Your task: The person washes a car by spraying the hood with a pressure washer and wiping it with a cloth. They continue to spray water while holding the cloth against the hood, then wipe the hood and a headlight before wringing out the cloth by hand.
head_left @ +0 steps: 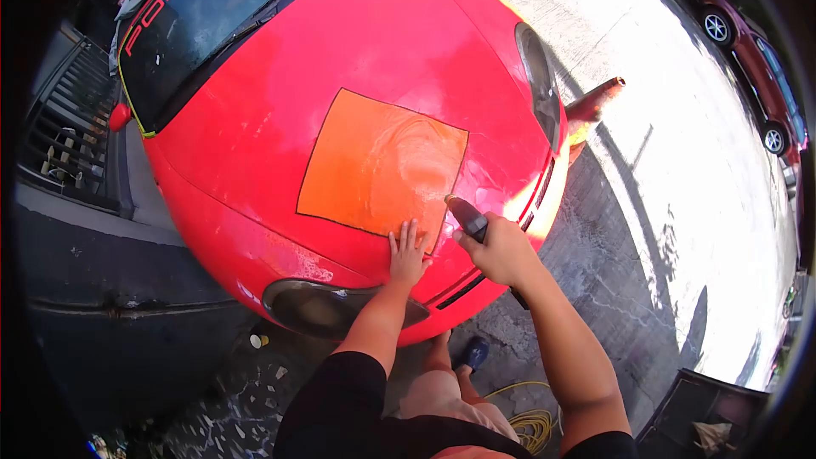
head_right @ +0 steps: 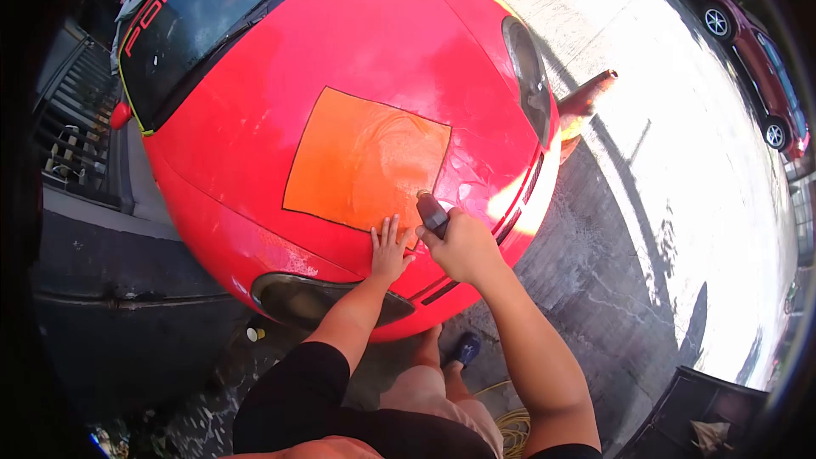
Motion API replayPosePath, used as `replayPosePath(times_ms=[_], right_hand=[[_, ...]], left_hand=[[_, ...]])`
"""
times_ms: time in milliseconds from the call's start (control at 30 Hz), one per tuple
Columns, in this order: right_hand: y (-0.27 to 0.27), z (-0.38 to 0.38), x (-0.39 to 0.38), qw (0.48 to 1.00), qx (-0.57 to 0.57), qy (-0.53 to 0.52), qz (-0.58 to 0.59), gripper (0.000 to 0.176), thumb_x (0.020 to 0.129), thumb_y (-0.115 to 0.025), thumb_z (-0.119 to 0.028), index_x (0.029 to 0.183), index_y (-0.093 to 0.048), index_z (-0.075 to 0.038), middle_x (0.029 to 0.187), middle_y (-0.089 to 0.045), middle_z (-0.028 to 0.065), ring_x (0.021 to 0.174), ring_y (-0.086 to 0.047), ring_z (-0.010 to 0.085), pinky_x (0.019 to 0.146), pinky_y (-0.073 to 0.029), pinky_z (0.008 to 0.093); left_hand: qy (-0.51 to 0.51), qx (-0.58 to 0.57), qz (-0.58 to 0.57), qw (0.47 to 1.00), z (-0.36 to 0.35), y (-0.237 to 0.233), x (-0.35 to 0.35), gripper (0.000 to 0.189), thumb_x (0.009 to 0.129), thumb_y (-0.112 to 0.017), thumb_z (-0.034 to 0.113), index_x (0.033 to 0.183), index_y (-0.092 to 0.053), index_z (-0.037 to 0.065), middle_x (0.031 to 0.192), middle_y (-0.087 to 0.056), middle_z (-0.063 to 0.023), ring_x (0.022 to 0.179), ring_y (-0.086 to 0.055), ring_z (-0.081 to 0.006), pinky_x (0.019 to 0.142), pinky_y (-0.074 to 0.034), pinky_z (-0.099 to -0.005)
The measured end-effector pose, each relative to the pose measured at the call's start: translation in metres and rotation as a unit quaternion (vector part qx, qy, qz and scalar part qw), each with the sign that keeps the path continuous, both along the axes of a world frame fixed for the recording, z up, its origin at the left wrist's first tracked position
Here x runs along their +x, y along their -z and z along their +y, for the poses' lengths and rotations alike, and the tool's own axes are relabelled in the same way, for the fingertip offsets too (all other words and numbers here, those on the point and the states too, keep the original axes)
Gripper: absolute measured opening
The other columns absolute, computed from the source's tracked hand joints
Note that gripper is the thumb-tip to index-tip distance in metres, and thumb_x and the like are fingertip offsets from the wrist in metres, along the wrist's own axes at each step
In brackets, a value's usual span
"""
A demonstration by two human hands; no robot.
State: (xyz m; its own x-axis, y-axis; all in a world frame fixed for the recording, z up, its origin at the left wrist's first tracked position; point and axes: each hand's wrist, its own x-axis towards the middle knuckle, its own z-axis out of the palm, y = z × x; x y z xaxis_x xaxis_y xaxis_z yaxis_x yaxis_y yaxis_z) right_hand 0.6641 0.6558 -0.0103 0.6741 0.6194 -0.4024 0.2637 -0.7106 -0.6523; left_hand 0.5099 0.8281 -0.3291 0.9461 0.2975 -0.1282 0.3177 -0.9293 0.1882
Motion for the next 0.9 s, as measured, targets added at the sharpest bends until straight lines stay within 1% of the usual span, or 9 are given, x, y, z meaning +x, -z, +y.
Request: replayPosePath(times_ms=[100,200,300,400,533,600,700,800,900], right_hand=[[0.026,-0.041,-0.014,0.999,-0.006,0.036,0.037,0.057,0.094,-0.077,-0.046,0.107,-0.066,0.008,0.09,-0.072,0.0324,0.091,-0.073,0.0488,0.081,-0.056,0.0526],[0.071,-0.1,-0.042,0.997,0.018,0.064,0.045,0.054,0.091,-0.079,-0.047,0.107,-0.067,0.003,0.09,-0.074,0.0289,0.091,-0.074,0.0467,0.081,-0.056,0.0521],[0.095,-0.152,-0.08,0.992,-0.019,0.113,0.052,0.053,0.088,-0.082,-0.048,0.105,-0.068,0.001,0.09,-0.074,0.0271,0.092,-0.075,0.0458,0.081,-0.057,0.0509],[0.11,-0.186,-0.116,0.98,-0.01,0.182,0.082,0.053,0.087,-0.082,-0.047,0.104,-0.069,0.001,0.091,-0.075,0.0277,0.093,-0.075,0.0454,0.081,-0.057,0.0497],[0.117,-0.203,-0.148,0.974,-0.03,0.196,0.108,0.053,0.087,-0.083,-0.047,0.106,-0.07,0.001,0.091,-0.075,0.0272,0.094,-0.076,0.044,0.082,-0.057,0.0483],[0.122,-0.205,-0.158,0.976,-0.03,0.189,0.104,0.054,0.086,-0.083,-0.046,0.108,-0.07,0.001,0.091,-0.075,0.0267,0.094,-0.076,0.0432,0.082,-0.057,0.0478],[0.133,-0.206,-0.17,0.967,0.021,0.228,0.113,0.052,0.087,-0.083,-0.045,0.108,-0.07,0.001,0.089,-0.075,0.0245,0.091,-0.077,0.042,0.081,-0.057,0.0465],[0.102,-0.197,-0.165,0.957,0.028,0.241,0.16,0.051,0.088,-0.083,-0.044,0.109,-0.07,0.001,0.088,-0.075,0.0233,0.089,-0.076,0.0411,0.081,-0.056,0.0457],[0.106,-0.199,-0.161,0.962,0.017,0.24,0.131,0.05,0.088,-0.082,-0.043,0.11,-0.07,0.001,0.088,-0.073,0.0233,0.089,-0.075,0.0398,0.081,-0.056,0.045]], left_hand=[[-0.002,0.084,-0.009,0.996,0.008,0.03,0.009,0.05,0.097,-0.073,0.034,0.142,-0.057,0.017,0.168,-0.036,-0.0171,0.16,-0.025,-0.0371,0.121,-0.02,-0.0732],[-0.066,-0.021,-0.097,0.993,0.022,0.012,0.032,0.025,0.107,-0.059,0.031,0.122,-0.058,0.012,0.137,-0.066,-0.0167,0.138,-0.055,-0.0371,0.106,-0.041,-0.0667],[-0.26,-0.256,-0.198,0.91,0.035,-0.007,0.062,0.028,0.11,-0.056,0.031,0.119,-0.056,0.004,0.11,-0.071,-0.0199,0.109,-0.067,-0.0416,0.092,-0.049,-0.0575],[-0.237,-0.264,-0.24,0.903,0.054,-0.051,0.096,0.034,0.113,-0.05,0.034,0.116,-0.053,0.0,0.097,-0.069,-0.0251,0.091,-0.068,-0.0463,0.083,-0.052,-0.0521],[-0.197,-0.318,-0.205,0.904,0.072,-0.134,0.144,0.039,0.113,-0.052,0.039,0.12,-0.055,0.001,0.108,-0.07,-0.0203,0.101,-0.068,-0.0339,0.087,-0.052,-0.0471],[-0.187,-0.432,-0.194,0.86,0.078,-0.159,0.172,0.038,0.114,-0.052,0.038,0.122,-0.058,0.001,0.116,-0.07,-0.0132,0.105,-0.067,-0.0257,0.09,-0.052,-0.0414],[-0.215,-0.618,-0.269,0.706,0.068,-0.205,0.211,0.044,0.116,-0.046,0.037,0.128,-0.057,-0.003,0.119,-0.074,-0.0204,0.11,-0.07,-0.0294,0.096,-0.053,-0.0446],[-0.247,-0.731,-0.245,0.587,0.042,-0.327,0.222,0.046,0.117,-0.041,0.038,0.129,-0.058,-0.003,0.128,-0.072,-0.0194,0.114,-0.069,-0.0289,0.101,-0.054,-0.0421],[-0.204,-0.789,-0.269,0.514,0.065,-0.349,0.26,0.051,0.118,-0.036,0.04,0.13,-0.058,-0.004,0.131,-0.072,-0.0208,0.116,-0.069,-0.0308,0.106,-0.054,-0.0425]])
